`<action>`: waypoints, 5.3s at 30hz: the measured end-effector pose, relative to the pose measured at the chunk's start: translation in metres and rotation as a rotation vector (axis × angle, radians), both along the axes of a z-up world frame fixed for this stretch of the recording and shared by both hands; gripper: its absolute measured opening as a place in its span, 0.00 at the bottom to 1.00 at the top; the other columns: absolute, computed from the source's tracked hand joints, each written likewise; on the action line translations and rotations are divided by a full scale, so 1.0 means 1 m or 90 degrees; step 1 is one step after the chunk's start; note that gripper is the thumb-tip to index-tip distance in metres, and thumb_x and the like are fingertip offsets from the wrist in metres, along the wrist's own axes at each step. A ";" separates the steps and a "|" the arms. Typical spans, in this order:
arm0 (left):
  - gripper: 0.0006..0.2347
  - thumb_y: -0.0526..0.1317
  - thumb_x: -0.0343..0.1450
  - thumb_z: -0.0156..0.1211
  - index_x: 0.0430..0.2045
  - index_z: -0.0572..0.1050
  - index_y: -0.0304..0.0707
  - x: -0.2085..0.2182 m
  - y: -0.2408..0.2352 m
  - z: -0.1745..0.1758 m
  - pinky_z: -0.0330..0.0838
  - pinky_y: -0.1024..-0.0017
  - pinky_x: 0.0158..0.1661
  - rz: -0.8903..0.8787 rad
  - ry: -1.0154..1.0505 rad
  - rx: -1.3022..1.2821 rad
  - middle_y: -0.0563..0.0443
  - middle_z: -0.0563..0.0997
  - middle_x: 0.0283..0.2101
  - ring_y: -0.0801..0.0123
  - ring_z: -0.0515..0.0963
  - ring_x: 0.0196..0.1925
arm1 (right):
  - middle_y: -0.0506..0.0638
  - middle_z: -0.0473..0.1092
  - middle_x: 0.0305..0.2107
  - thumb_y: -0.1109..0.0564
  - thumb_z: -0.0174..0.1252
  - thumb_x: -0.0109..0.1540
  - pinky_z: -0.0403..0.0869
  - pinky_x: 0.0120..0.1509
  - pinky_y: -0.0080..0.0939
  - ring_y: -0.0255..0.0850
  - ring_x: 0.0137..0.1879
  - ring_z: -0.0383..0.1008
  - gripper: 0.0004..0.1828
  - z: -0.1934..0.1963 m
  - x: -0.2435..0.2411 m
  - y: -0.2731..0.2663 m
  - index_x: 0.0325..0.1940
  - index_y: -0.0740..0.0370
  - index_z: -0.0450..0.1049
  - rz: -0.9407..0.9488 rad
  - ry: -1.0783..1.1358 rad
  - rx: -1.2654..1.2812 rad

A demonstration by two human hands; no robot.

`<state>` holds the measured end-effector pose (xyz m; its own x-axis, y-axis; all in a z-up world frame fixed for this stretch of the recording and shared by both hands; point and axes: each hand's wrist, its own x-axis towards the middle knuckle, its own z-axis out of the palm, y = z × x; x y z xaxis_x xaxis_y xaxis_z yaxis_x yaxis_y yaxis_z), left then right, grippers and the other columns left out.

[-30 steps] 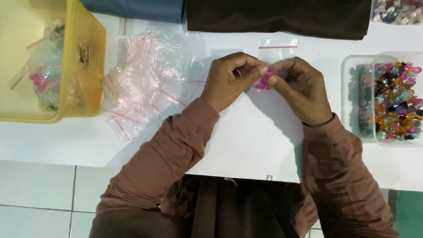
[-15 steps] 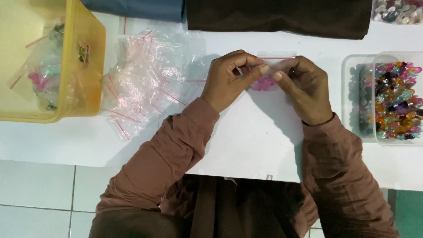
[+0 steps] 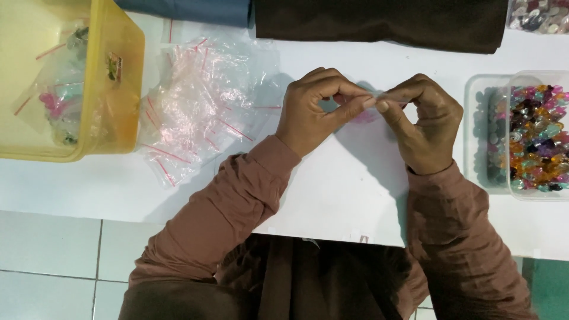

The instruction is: Sorting small colored beads and placing them into individual small plastic zip-lock bags.

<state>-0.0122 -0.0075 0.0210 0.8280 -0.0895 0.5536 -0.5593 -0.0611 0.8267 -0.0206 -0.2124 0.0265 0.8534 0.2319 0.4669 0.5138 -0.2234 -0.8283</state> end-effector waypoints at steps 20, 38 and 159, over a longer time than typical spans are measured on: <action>0.06 0.45 0.77 0.61 0.39 0.82 0.48 0.006 0.007 -0.007 0.70 0.75 0.39 -0.033 0.086 0.033 0.57 0.81 0.28 0.76 0.78 0.33 | 0.60 0.70 0.30 0.63 0.58 0.74 0.72 0.47 0.40 0.44 0.38 0.71 0.10 -0.006 0.008 -0.004 0.44 0.76 0.74 -0.021 0.039 0.091; 0.03 0.39 0.73 0.65 0.37 0.82 0.45 0.007 0.005 -0.005 0.71 0.79 0.32 -0.012 0.163 -0.014 0.54 0.83 0.30 0.75 0.79 0.32 | 0.57 0.72 0.28 0.64 0.65 0.70 0.71 0.46 0.38 0.39 0.37 0.70 0.06 0.002 0.003 0.012 0.45 0.73 0.77 -0.009 0.164 0.007; 0.09 0.30 0.74 0.62 0.47 0.82 0.40 0.002 -0.057 -0.007 0.82 0.66 0.50 -0.219 0.088 0.172 0.45 0.86 0.42 0.59 0.85 0.49 | 0.61 0.78 0.33 0.70 0.67 0.60 0.79 0.43 0.47 0.49 0.36 0.80 0.10 0.062 -0.053 -0.082 0.45 0.67 0.80 -0.085 0.141 -0.223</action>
<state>-0.0106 -0.0647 0.0140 0.7895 -0.4984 0.3583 -0.4697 -0.1148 0.8753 -0.0740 -0.2943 0.0886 0.9572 0.2248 0.1825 0.2804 -0.5625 -0.7778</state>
